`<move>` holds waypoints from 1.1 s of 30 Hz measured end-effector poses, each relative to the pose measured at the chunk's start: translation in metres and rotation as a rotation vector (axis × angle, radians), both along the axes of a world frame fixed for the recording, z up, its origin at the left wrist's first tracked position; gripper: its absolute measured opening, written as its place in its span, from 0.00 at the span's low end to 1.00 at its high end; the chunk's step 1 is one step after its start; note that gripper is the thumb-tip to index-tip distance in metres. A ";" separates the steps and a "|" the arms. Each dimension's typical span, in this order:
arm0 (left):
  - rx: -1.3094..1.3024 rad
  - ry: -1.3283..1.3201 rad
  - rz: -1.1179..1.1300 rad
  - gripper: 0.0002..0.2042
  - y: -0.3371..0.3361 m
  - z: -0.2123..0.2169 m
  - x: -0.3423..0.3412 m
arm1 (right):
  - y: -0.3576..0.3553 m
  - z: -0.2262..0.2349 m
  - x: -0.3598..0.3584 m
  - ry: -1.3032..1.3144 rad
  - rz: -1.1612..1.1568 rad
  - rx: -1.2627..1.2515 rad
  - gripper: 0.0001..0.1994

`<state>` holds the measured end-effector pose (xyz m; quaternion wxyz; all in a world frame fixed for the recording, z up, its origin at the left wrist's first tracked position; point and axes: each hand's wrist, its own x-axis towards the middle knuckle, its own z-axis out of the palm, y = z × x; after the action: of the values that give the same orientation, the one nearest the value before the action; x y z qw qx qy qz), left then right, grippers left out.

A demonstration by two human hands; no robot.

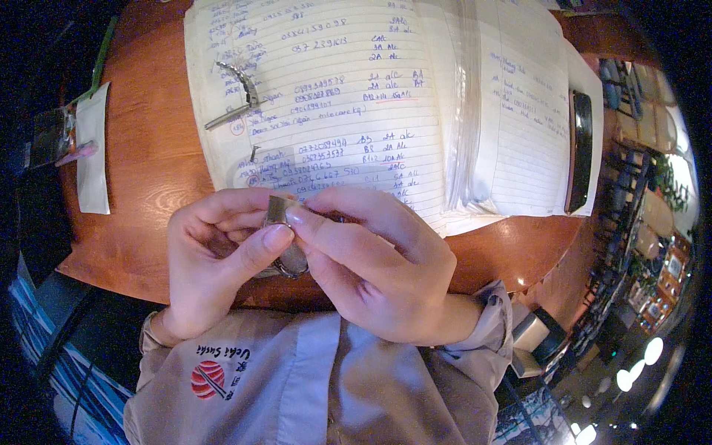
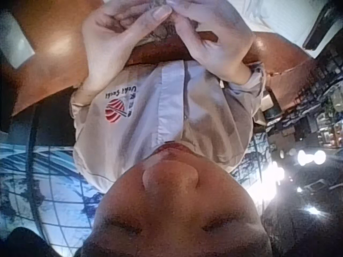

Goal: The person holds a metal watch band and uses a small tool to manipulate the clasp and links. They repeatedly open and close the clasp, adjust the band, and inspect the mechanism while seated at a wooden table with a notebook and phone nearby.

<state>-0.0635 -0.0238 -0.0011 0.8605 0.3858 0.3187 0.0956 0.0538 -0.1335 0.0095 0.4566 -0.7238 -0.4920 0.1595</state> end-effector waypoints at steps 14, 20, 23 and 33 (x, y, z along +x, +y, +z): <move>1.244 -0.276 -0.067 0.13 0.001 0.000 -0.003 | -0.012 0.008 0.016 0.402 0.155 0.102 0.15; 1.461 -0.385 -0.088 0.10 0.001 0.003 0.000 | -0.014 0.009 0.023 0.533 0.242 0.075 0.14; 1.455 -0.413 -0.095 0.10 0.001 0.001 -0.001 | -0.015 0.004 0.025 0.499 0.275 0.025 0.13; 1.347 -0.495 -0.063 0.08 -0.001 -0.001 -0.007 | -0.014 0.000 0.028 0.601 0.342 0.013 0.08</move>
<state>-0.0704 -0.0246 -0.0018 0.4849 0.8090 -0.0254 0.3312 0.0817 -0.1472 0.0095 0.5524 -0.5485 -0.4508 0.4368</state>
